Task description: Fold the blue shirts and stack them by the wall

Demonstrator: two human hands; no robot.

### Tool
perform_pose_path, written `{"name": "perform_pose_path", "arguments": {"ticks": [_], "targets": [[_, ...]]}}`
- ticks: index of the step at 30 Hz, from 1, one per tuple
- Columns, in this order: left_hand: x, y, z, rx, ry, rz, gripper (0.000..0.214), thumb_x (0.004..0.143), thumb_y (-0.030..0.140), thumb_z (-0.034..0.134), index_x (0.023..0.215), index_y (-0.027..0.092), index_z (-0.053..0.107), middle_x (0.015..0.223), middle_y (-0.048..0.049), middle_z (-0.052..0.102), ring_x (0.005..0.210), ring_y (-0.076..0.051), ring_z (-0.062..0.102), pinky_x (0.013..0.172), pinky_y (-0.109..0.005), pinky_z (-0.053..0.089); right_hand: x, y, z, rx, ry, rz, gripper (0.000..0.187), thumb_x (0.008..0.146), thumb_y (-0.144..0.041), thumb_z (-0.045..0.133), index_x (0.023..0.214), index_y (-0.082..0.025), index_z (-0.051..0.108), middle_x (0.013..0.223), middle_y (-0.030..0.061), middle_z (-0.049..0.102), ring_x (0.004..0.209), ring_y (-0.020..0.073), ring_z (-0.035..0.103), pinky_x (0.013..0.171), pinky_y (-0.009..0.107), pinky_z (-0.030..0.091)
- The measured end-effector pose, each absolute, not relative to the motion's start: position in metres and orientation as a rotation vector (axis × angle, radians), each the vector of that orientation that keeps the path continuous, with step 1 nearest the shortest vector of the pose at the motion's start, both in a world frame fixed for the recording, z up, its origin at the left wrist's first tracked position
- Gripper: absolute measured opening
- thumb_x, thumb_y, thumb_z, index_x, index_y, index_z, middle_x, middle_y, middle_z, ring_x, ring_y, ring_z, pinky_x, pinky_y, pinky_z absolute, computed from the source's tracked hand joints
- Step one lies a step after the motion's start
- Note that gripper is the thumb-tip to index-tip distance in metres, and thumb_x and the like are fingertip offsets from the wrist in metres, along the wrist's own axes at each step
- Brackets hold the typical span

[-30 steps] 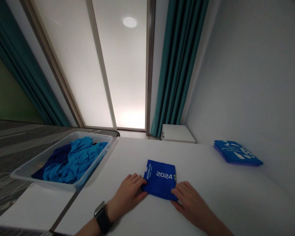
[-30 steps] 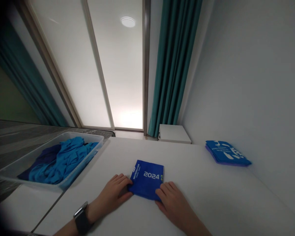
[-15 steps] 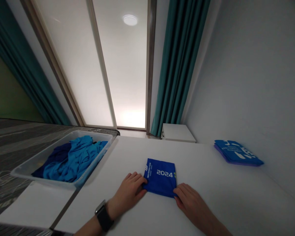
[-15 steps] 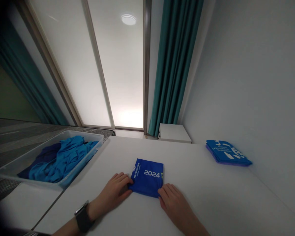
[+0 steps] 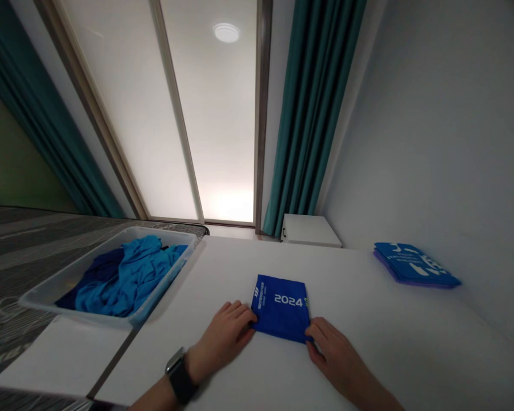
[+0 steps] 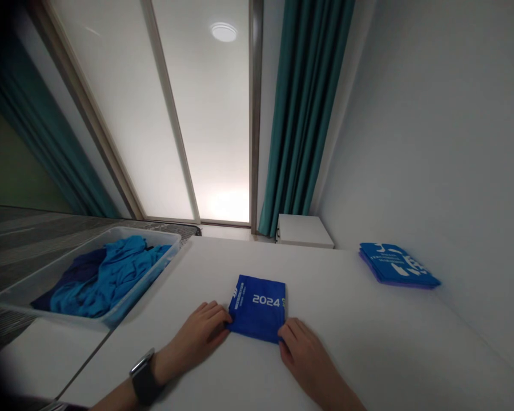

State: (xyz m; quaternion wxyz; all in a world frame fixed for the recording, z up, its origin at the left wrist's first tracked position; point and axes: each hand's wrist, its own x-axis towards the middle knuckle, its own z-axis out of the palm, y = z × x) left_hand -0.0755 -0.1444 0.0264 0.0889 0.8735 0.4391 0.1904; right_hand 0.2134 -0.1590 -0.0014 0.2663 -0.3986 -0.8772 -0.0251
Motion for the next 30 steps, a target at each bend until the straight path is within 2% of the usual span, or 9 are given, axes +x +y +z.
{"name": "perform_pose_path", "arguments": {"ticks": [8,12,18,23,27,30], "targets": [[-0.083,-0.146,0.024,2.630,1.251,0.539,0.016,0.094,0.014,0.052,0.102,0.025,0.061,0.099,-0.0015,0.065,0.092,-0.019,0.056,0.081,-0.032,0.039,0.215,-0.170,0.001,-1.037,-2.363,-0.112,0.025,0.087,-0.007,0.046,0.105,-0.022,0.055,0.090,0.0049,0.065,0.085,0.0218,0.062,0.078,0.036,0.049],[-0.083,-0.130,0.028,2.691,1.297,0.464,0.015,0.096,0.017,0.052,0.103,0.026,0.062,0.098,-0.0010,0.065,0.091,-0.019,0.056,0.082,-0.033,0.037,0.196,-0.189,-0.001,-1.074,-2.315,-0.248,0.025,0.085,-0.009,0.049,0.103,-0.022,0.058,0.089,0.0041,0.066,0.084,0.0229,0.061,0.085,0.039,0.045],[-0.071,-0.090,0.031,2.778,1.241,0.421,0.017,0.097,0.019,0.051,0.102,0.026,0.066,0.099,-0.0018,0.065,0.090,-0.018,0.057,0.080,-0.032,0.038,0.156,-0.199,-0.008,-1.040,-2.227,-0.307,0.020,0.077,-0.012,0.057,0.094,-0.022,0.061,0.086,0.0039,0.065,0.084,0.0219,0.057,0.081,0.034,0.045],[-0.061,-0.070,0.023,2.753,1.249,0.524,0.020,0.096,0.017,0.050,0.101,0.025,0.067,0.098,-0.0023,0.065,0.092,-0.019,0.057,0.084,-0.033,0.041,0.140,-0.201,-0.011,-0.877,-2.275,-0.203,0.027,0.079,-0.014,0.058,0.104,-0.021,0.061,0.088,0.0036,0.063,0.089,0.0209,0.057,0.091,0.036,0.046],[-0.049,-0.075,0.027,2.577,1.419,0.793,0.031,0.095,0.013,0.042,0.115,0.023,0.063,0.106,-0.0066,0.064,0.098,-0.021,0.058,0.089,-0.038,0.046,0.158,-0.190,0.007,-0.839,-2.302,-0.012,0.032,0.082,-0.008,0.049,0.109,-0.022,0.060,0.095,0.0053,0.065,0.093,0.0194,0.060,0.089,0.034,0.049],[-0.030,-0.095,0.035,2.501,1.412,0.868,0.037,0.094,0.024,0.047,0.130,0.022,0.053,0.125,-0.0095,0.059,0.115,-0.025,0.053,0.099,-0.044,0.045,0.190,-0.157,0.026,-1.050,-2.231,0.100,0.037,0.090,-0.008,0.038,0.114,-0.022,0.061,0.113,0.0093,0.065,0.112,0.0219,0.057,0.099,0.041,0.047]]}}
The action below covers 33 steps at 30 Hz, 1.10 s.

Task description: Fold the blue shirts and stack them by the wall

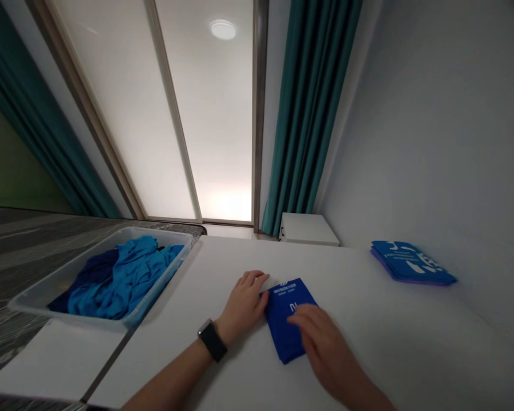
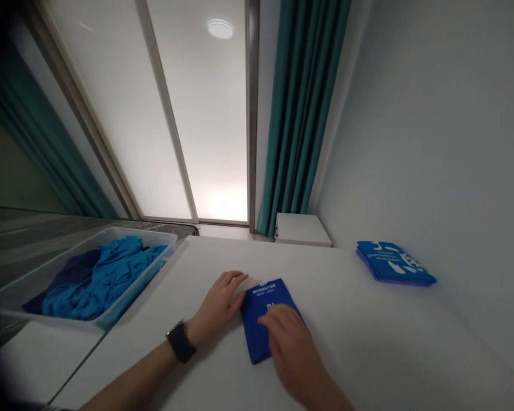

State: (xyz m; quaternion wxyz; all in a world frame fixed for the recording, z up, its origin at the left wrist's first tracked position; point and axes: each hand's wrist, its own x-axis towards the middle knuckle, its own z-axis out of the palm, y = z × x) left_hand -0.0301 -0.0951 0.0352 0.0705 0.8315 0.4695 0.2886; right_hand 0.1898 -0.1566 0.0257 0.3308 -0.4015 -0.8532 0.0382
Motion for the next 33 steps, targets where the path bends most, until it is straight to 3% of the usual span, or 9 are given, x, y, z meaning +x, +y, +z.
{"name": "perform_pose_path", "arguments": {"ticks": [5,10,15,22,27,31,33], "targets": [[0.004,-0.130,0.028,2.585,1.285,0.611,0.069,0.091,0.046,0.055,0.150,0.018,0.032,0.153,-0.0134,0.037,0.140,-0.031,0.034,0.115,-0.049,0.032,0.228,-0.095,0.024,-1.191,-2.276,0.249,0.042,0.097,-0.020,0.029,0.127,-0.020,0.058,0.132,0.0106,0.060,0.124,0.0215,0.053,0.109,0.045,0.042],[0.013,-0.141,0.004,2.610,1.333,0.499,0.076,0.094,0.057,0.046,0.153,0.013,0.026,0.160,-0.0156,0.022,0.148,-0.032,0.017,0.119,-0.050,0.023,0.232,-0.087,0.002,-1.249,-2.477,0.368,0.050,0.102,-0.040,0.031,0.146,-0.021,0.042,0.153,0.0086,0.040,0.142,0.0213,0.034,0.118,0.043,0.030],[0.003,-0.133,0.006,2.641,1.220,0.457,0.089,0.087,0.070,0.048,0.153,0.014,0.027,0.161,-0.0155,0.018,0.149,-0.032,0.012,0.120,-0.051,0.019,0.227,-0.100,-0.008,-1.388,-2.551,0.253,0.055,0.103,-0.043,0.026,0.153,-0.021,0.029,0.159,0.0081,0.028,0.147,0.0208,0.021,0.119,0.048,0.022],[-0.023,-0.105,0.033,2.742,0.880,0.309,0.092,0.082,0.071,0.056,0.152,0.017,0.031,0.158,-0.0163,0.024,0.147,-0.033,0.018,0.120,-0.051,0.018,0.198,-0.133,-0.013,-1.780,-2.364,0.099,0.066,0.101,-0.054,0.023,0.153,-0.014,0.026,0.161,0.0097,0.018,0.148,0.0255,0.014,0.119,0.051,0.019],[-0.028,-0.101,0.037,2.736,0.846,0.261,0.093,0.084,0.070,0.054,0.153,0.014,0.028,0.159,-0.0177,0.021,0.148,-0.033,0.015,0.120,-0.051,0.016,0.200,-0.133,-0.015,-1.818,-2.286,0.217,0.062,0.101,-0.049,0.022,0.154,-0.016,0.026,0.161,0.0076,0.018,0.149,0.0241,0.013,0.119,0.053,0.013],[-0.025,-0.105,0.039,2.642,1.109,0.411,0.062,0.102,0.047,0.033,0.154,0.014,0.022,0.160,-0.0139,0.023,0.149,-0.024,0.017,0.121,-0.048,0.017,0.218,-0.118,-0.007,-1.812,-2.189,0.403,0.059,0.101,-0.039,0.019,0.152,-0.013,0.029,0.160,0.0086,0.023,0.147,0.0189,0.020,0.119,0.043,0.021],[-0.018,-0.108,0.038,2.602,1.282,0.500,0.054,0.103,0.034,0.029,0.153,0.014,0.026,0.159,-0.0124,0.027,0.148,-0.022,0.019,0.121,-0.047,0.018,0.220,-0.113,-0.001,-1.807,-2.163,0.330,0.057,0.099,-0.033,0.021,0.151,-0.010,0.033,0.158,0.0107,0.028,0.145,0.0189,0.025,0.119,0.041,0.024]]}}
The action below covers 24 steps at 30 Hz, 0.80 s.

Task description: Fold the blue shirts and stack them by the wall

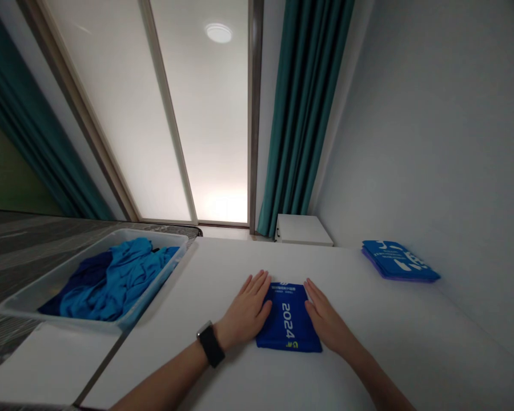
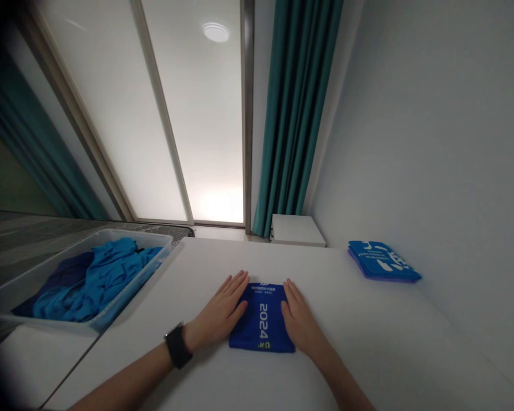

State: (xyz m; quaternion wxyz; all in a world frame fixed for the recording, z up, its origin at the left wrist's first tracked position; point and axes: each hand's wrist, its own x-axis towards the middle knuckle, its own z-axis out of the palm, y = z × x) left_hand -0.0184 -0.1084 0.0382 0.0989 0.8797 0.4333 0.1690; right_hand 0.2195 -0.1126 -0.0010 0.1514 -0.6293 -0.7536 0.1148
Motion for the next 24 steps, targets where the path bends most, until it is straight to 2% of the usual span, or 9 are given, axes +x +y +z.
{"name": "perform_pose_path", "arguments": {"ticks": [4,7,11,15,20,22,24], "targets": [[0.003,-0.118,0.029,2.628,1.369,0.474,0.056,0.097,0.030,0.038,0.149,0.011,0.034,0.157,-0.0139,0.030,0.148,-0.025,0.021,0.121,-0.046,0.021,0.196,-0.115,0.007,-1.712,-2.305,0.051,0.056,0.095,-0.021,0.028,0.149,-0.011,0.037,0.155,0.0114,0.034,0.144,0.0219,0.028,0.118,0.047,0.022],[0.015,-0.124,0.018,2.631,1.366,0.433,0.058,0.097,0.032,0.038,0.150,0.011,0.033,0.157,-0.0138,0.030,0.148,-0.027,0.021,0.121,-0.047,0.019,0.175,-0.122,0.006,-1.666,-2.420,-0.015,0.056,0.094,-0.020,0.031,0.148,-0.010,0.038,0.155,0.0120,0.033,0.145,0.0233,0.027,0.118,0.049,0.019],[0.017,-0.127,0.011,2.626,1.408,0.469,0.059,0.097,0.035,0.037,0.152,0.014,0.031,0.158,-0.0113,0.029,0.148,-0.030,0.017,0.121,-0.051,0.014,0.168,-0.125,0.001,-1.734,-2.423,-0.013,0.056,0.097,-0.024,0.027,0.151,-0.012,0.033,0.157,0.0104,0.028,0.147,0.0231,0.021,0.117,0.050,0.020],[0.012,-0.129,0.011,2.620,1.442,0.463,0.064,0.094,0.037,0.042,0.153,0.019,0.028,0.159,-0.0101,0.027,0.148,-0.034,0.016,0.118,-0.059,0.016,0.171,-0.126,0.002,-1.774,-2.406,-0.016,0.055,0.098,-0.026,0.026,0.151,-0.015,0.033,0.158,0.0081,0.027,0.148,0.0239,0.018,0.117,0.051,0.020],[0.001,-0.131,0.015,2.600,1.420,0.376,0.074,0.088,0.043,0.052,0.154,0.020,0.027,0.161,-0.0115,0.021,0.149,-0.034,0.010,0.118,-0.059,0.015,0.169,-0.127,0.002,-1.814,-2.362,0.034,0.056,0.098,-0.030,0.028,0.152,-0.016,0.033,0.159,0.0055,0.026,0.148,0.0272,0.014,0.117,0.052,0.019],[-0.002,-0.131,0.015,2.588,1.402,0.352,0.074,0.089,0.045,0.052,0.154,0.019,0.027,0.161,-0.0118,0.019,0.149,-0.034,0.009,0.118,-0.059,0.014,0.172,-0.124,-0.002,-1.782,-2.330,0.075,0.056,0.098,-0.032,0.028,0.152,-0.017,0.033,0.159,0.0051,0.027,0.148,0.0265,0.015,0.117,0.050,0.019],[-0.004,-0.131,0.015,2.580,1.385,0.352,0.072,0.091,0.047,0.050,0.154,0.020,0.026,0.162,-0.0112,0.018,0.149,-0.033,0.009,0.119,-0.058,0.014,0.180,-0.118,-0.007,-1.791,-2.227,0.111,0.055,0.098,-0.032,0.028,0.150,-0.015,0.036,0.157,0.0074,0.032,0.147,0.0244,0.022,0.117,0.045,0.023]]}}
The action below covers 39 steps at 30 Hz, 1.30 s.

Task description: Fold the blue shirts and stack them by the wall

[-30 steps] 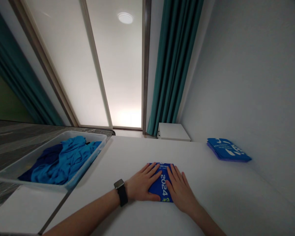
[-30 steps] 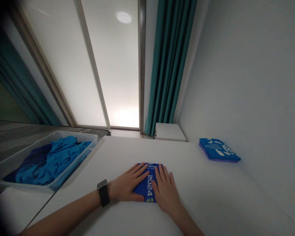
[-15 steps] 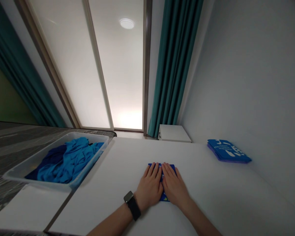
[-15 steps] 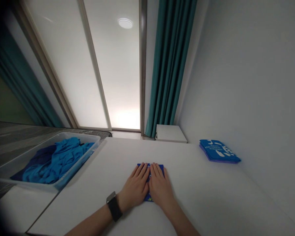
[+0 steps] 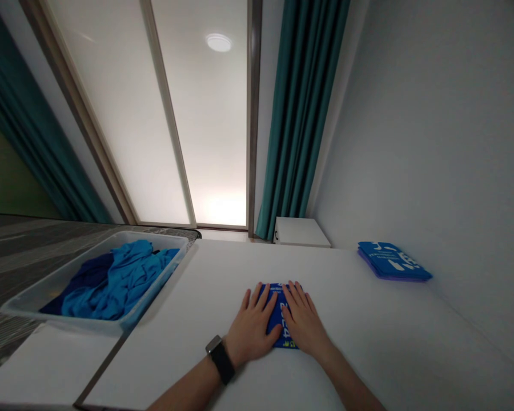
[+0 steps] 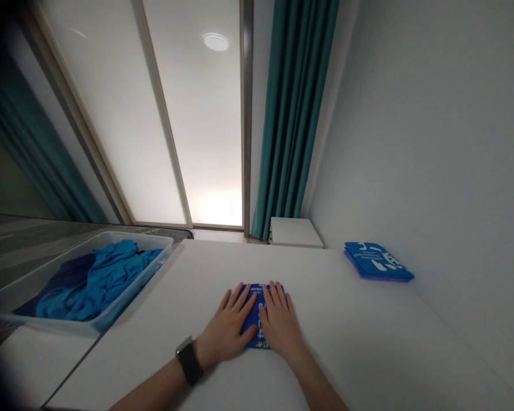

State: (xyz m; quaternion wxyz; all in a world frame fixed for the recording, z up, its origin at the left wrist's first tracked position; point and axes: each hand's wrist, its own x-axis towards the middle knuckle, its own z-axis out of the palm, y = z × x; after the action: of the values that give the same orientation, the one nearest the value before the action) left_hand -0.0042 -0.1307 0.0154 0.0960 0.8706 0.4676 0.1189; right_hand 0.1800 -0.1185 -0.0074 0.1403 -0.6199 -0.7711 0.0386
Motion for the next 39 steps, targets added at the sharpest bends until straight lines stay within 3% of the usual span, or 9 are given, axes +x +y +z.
{"name": "perform_pose_path", "arguments": {"ticks": [3,6,9,12,17,24,33,39], "targets": [[-0.004,-0.131,0.014,2.576,1.380,0.387,0.071,0.092,0.047,0.050,0.154,0.021,0.026,0.162,-0.0102,0.016,0.149,-0.033,0.009,0.119,-0.058,0.014,0.201,-0.108,-0.011,-1.911,-1.947,0.098,0.054,0.096,-0.029,0.029,0.144,-0.011,0.045,0.142,0.0146,0.052,0.133,0.0249,0.045,0.109,0.041,0.035],[-0.004,-0.131,0.012,2.563,1.372,0.410,0.073,0.091,0.046,0.053,0.155,0.022,0.025,0.162,-0.0100,0.016,0.149,-0.033,0.008,0.119,-0.058,0.014,0.221,-0.098,-0.006,-2.047,-1.811,0.062,0.046,0.096,-0.032,0.031,0.129,-0.018,0.060,0.117,0.0134,0.066,0.112,0.0284,0.057,0.096,0.045,0.042],[-0.007,-0.127,0.010,2.501,1.320,0.493,0.068,0.096,0.047,0.045,0.155,0.023,0.024,0.161,-0.0091,0.020,0.149,-0.030,0.012,0.119,-0.056,0.015,0.229,-0.091,0.004,-2.172,-1.834,0.152,0.042,0.097,-0.036,0.031,0.109,-0.022,0.069,0.112,0.0117,0.067,0.110,0.0279,0.057,0.090,0.043,0.041],[-0.017,-0.116,0.009,2.341,1.350,0.729,0.055,0.101,0.041,0.034,0.152,0.022,0.030,0.157,-0.0095,0.033,0.145,-0.024,0.027,0.118,-0.048,0.026,0.227,-0.083,0.013,-2.199,-1.888,0.262,0.040,0.097,-0.036,0.032,0.101,-0.021,0.069,0.111,0.0106,0.068,0.109,0.0262,0.057,0.089,0.040,0.039],[-0.034,-0.096,0.014,2.189,1.617,0.839,0.041,0.097,0.029,0.039,0.135,0.019,0.051,0.125,-0.0106,0.062,0.120,-0.025,0.053,0.103,-0.047,0.040,0.223,-0.066,0.021,-2.151,-1.963,0.379,0.038,0.097,-0.039,0.036,0.092,-0.019,0.067,0.101,0.0096,0.072,0.102,0.0251,0.062,0.090,0.040,0.035],[-0.034,-0.095,0.010,2.349,1.664,0.693,0.035,0.099,0.035,0.043,0.129,0.021,0.054,0.122,-0.0081,0.060,0.116,-0.024,0.051,0.101,-0.044,0.038,0.220,-0.052,0.027,-2.062,-1.979,0.576,0.038,0.092,-0.049,0.048,0.073,-0.019,0.062,0.087,0.0086,0.073,0.089,0.0254,0.064,0.086,0.041,0.035],[-0.032,-0.098,0.007,2.430,1.596,0.674,0.038,0.099,0.035,0.044,0.132,0.020,0.052,0.123,-0.0095,0.058,0.117,-0.025,0.049,0.104,-0.044,0.035,0.216,-0.053,0.013,-1.737,-1.771,0.907,0.019,0.083,-0.041,0.056,0.080,-0.023,0.050,0.075,0.0003,0.065,0.072,0.0173,0.059,0.065,0.028,0.041],[-0.031,-0.084,0.013,2.262,1.404,0.793,0.044,0.094,0.035,0.051,0.134,0.018,0.053,0.128,-0.0120,0.057,0.119,-0.027,0.050,0.105,-0.045,0.036,0.210,-0.067,0.018,-1.271,-1.471,1.347,0.043,0.076,-0.049,0.063,0.107,-0.026,0.044,0.074,-0.0066,0.058,0.066,0.0153,0.057,0.059,0.026,0.043]]}}
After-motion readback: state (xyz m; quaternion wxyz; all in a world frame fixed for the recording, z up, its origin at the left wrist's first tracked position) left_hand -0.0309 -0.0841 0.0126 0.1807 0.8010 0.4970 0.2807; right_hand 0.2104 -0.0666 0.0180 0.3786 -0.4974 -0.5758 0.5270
